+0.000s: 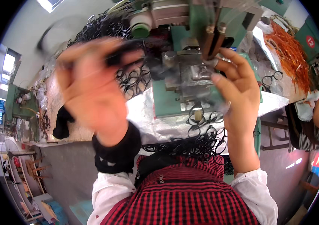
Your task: The person repeatedly picks up black eyeglass frames from a pile, places them into a green press machine, and removes the processed frames. The person also handles small metal components and places them into a green tray. The task continues in a repetitive cycle throughout the clip.
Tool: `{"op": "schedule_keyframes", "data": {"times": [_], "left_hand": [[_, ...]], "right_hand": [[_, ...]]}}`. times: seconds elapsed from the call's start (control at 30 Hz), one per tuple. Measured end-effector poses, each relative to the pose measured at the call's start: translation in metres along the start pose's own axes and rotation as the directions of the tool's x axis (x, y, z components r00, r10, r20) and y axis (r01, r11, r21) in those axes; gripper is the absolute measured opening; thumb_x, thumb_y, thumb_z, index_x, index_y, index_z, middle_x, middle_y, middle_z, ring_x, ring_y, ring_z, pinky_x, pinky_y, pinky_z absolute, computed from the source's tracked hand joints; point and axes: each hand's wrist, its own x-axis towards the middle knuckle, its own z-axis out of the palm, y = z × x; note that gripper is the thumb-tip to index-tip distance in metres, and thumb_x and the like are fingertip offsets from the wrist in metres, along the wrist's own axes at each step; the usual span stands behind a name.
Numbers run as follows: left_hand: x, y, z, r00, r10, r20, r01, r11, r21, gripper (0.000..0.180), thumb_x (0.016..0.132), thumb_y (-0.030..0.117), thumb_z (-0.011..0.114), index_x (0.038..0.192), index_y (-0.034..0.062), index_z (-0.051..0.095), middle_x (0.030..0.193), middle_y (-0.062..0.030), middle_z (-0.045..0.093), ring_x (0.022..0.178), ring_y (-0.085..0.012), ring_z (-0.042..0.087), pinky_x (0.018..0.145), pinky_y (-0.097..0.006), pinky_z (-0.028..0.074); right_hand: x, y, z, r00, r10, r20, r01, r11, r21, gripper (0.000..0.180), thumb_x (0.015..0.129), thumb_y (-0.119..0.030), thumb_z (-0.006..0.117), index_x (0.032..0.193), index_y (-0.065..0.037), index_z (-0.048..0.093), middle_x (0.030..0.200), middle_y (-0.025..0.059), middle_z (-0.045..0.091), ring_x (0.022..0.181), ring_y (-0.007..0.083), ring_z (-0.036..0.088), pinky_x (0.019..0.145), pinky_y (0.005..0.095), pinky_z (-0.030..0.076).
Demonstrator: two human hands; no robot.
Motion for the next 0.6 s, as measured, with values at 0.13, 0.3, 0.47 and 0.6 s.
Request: {"op": "schedule_keyframes", "data": {"times": [0.13,0.3,0.47,0.6], "left_hand": [[-0.012,-0.026,-0.098,0.84,-0.391,-0.377,0.387,0.918,-0.088,0.02,0.099,0.021,0.055,0.104,0.0029,0.062,0.101,-0.0106,0.067,0.092,-0.0196,0.063,0.083,-0.034,0.049],[-0.022,-0.063,-0.12,0.487,-0.708,-0.512,0.726,0.654,-0.214,0.016,0.093,0.023,0.068,0.1,0.0096,0.062,0.093,-0.0009,0.067,0.082,-0.0114,0.058,0.076,-0.025,0.043],[-0.002,-0.043,-0.082,0.77,-0.323,-0.55,0.357,0.933,-0.048,0.015,0.094,0.015,0.067,0.1,0.0047,0.059,0.099,-0.0072,0.068,0.086,-0.0147,0.063,0.08,-0.028,0.048],[-0.03,-0.003,-0.036,0.931,0.161,-0.328,-0.054,0.949,0.312,0.011,0.097,0.008,0.059,0.09,0.001,0.053,0.104,-0.022,0.067,0.099,-0.0259,0.068,0.088,-0.039,0.056]], "right_hand": [[0.002,0.025,-0.059,0.979,-0.202,-0.033,0.154,0.832,-0.533,0.041,0.08,0.0,0.068,0.121,-0.002,0.061,0.117,0.0092,0.067,0.107,0.0208,0.064,0.096,0.033,0.047],[-0.011,0.05,-0.135,0.962,-0.27,0.037,0.063,0.09,-0.994,0.027,0.078,-0.015,0.072,0.1,-0.002,0.066,0.093,0.014,0.065,0.09,0.0352,0.06,0.08,0.044,0.048],[0.026,0.075,-0.122,0.947,-0.316,0.052,0.089,0.103,-0.991,0.008,0.079,-0.012,0.07,0.084,-0.007,0.065,0.087,0.0104,0.065,0.089,0.0323,0.061,0.078,0.0437,0.048],[0.02,0.072,-0.125,0.941,-0.333,-0.054,0.041,0.272,-0.962,0.008,0.081,-0.01,0.069,0.088,-0.007,0.068,0.085,0.0102,0.068,0.082,0.031,0.065,0.075,0.0392,0.05]]}}
